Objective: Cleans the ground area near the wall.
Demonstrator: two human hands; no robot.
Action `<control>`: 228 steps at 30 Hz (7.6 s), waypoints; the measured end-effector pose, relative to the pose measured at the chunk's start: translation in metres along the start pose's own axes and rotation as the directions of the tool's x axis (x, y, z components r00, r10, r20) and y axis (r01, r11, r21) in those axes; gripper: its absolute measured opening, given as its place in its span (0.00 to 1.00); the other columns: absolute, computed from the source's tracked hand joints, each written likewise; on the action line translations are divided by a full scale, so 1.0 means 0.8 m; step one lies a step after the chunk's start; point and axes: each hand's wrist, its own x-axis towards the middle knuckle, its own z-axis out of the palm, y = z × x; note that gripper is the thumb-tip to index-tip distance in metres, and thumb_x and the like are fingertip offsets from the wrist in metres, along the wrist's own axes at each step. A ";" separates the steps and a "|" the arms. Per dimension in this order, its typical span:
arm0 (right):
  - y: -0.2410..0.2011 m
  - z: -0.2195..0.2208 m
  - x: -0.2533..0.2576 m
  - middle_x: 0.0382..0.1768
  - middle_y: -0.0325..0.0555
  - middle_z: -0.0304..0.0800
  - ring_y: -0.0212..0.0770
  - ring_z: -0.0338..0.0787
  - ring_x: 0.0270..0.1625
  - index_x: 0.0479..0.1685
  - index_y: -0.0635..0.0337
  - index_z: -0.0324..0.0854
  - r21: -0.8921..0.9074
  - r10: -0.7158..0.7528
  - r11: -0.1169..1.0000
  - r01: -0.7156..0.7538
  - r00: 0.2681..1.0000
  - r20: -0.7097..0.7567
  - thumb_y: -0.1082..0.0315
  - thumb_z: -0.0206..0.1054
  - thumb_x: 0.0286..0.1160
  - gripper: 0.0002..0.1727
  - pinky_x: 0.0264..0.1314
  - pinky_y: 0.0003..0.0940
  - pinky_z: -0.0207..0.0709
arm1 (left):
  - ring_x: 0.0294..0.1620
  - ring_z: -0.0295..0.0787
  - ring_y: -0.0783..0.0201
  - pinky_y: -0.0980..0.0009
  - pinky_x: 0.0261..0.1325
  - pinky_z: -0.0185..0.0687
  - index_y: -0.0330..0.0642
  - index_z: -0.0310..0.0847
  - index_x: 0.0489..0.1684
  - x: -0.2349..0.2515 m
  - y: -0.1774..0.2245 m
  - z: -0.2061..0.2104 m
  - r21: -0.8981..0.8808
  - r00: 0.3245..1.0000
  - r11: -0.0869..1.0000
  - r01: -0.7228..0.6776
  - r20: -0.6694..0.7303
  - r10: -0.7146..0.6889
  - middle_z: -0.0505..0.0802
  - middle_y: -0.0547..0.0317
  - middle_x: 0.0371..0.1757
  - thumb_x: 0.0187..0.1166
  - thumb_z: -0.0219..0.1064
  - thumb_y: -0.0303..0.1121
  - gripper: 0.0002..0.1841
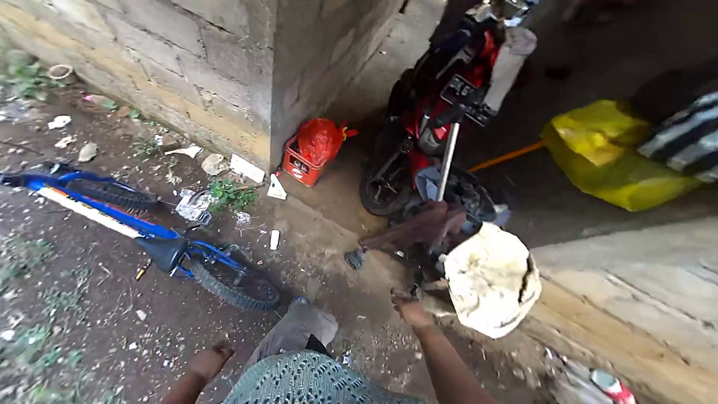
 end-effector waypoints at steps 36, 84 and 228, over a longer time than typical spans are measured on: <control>-0.740 0.356 0.661 0.78 0.67 0.78 0.61 0.78 0.81 0.84 0.65 0.69 -0.731 -0.082 0.478 0.487 0.853 0.515 0.59 0.59 0.90 0.29 0.84 0.58 0.68 | 0.66 0.87 0.51 0.49 0.74 0.78 0.38 0.78 0.74 0.448 0.393 -0.311 -0.881 0.952 0.464 -0.091 -0.213 -0.218 0.89 0.42 0.66 0.90 0.60 0.42 0.21; -0.689 0.868 0.900 0.81 0.63 0.75 0.64 0.72 0.84 0.87 0.61 0.66 -0.682 -0.436 0.014 0.731 0.618 0.654 0.63 0.68 0.81 0.34 0.84 0.62 0.66 | 0.62 0.89 0.60 0.63 0.68 0.83 0.30 0.78 0.70 0.771 0.348 -0.289 -0.975 0.904 -0.097 -0.202 -0.147 -0.402 0.90 0.43 0.63 0.87 0.59 0.31 0.19; -0.368 0.761 0.766 0.72 0.71 0.80 0.64 0.86 0.67 0.80 0.68 0.72 -0.867 0.586 0.491 -0.085 0.769 0.257 0.33 0.57 0.84 0.45 0.70 0.60 0.78 | 0.30 0.90 0.68 0.74 0.35 0.90 0.29 0.68 0.70 0.742 0.264 -0.353 -0.889 0.509 -0.079 -0.451 -0.183 -0.841 0.89 0.53 0.40 0.82 0.63 0.24 0.19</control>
